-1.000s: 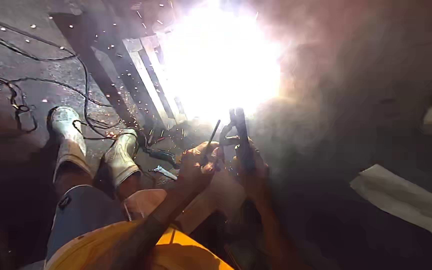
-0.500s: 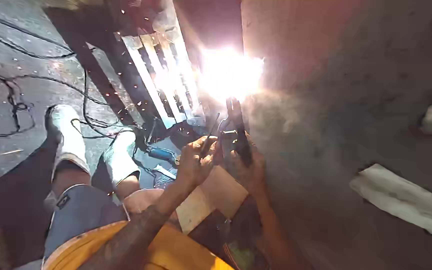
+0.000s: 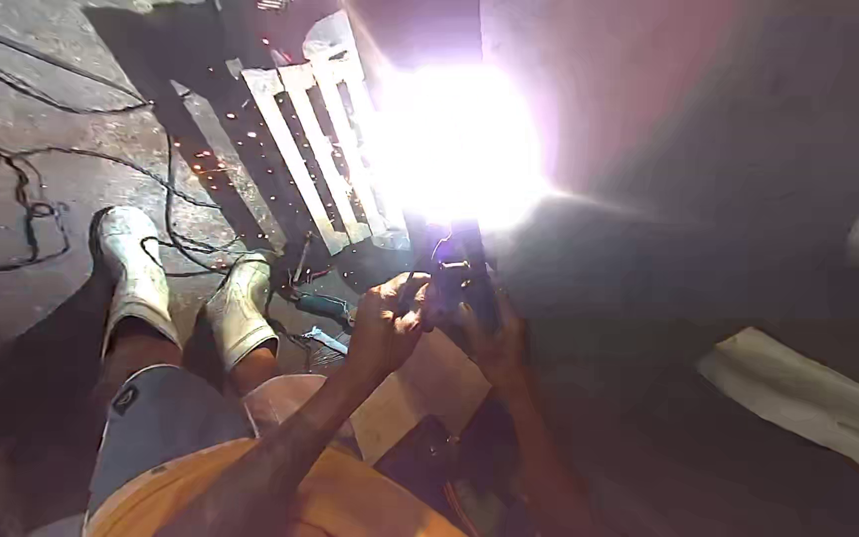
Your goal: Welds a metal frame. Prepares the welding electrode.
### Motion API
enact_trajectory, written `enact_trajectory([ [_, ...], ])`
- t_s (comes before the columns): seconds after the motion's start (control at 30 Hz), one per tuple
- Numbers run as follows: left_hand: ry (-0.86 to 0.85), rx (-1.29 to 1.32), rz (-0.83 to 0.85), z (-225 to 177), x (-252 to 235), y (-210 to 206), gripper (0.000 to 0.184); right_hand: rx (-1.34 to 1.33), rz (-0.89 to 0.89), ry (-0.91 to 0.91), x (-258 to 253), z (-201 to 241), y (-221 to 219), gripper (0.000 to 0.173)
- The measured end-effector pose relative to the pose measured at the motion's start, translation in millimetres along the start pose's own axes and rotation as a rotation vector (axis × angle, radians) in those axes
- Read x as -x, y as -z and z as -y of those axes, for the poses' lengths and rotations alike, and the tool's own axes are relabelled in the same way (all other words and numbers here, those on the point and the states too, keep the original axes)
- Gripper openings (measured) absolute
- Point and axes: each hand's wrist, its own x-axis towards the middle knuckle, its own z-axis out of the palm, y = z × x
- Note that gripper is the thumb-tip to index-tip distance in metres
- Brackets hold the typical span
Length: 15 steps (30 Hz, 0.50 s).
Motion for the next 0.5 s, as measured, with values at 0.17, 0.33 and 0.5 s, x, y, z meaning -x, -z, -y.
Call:
enact_trajectory([
  [0.17,0.019,0.016,0.016,0,1,0,0.021,-0.024,0.022,-0.004,1,4,1,0.059],
  [0.33,0.025,-0.014,-0.002,0,-5,1,0.02,-0.056,0.004,0.029,-4,-2,-6,0.061],
  [0.5,0.049,-0.052,0.021,-1,-8,4,0.023,-0.032,0.002,-0.013,-6,-1,-8,0.062],
])
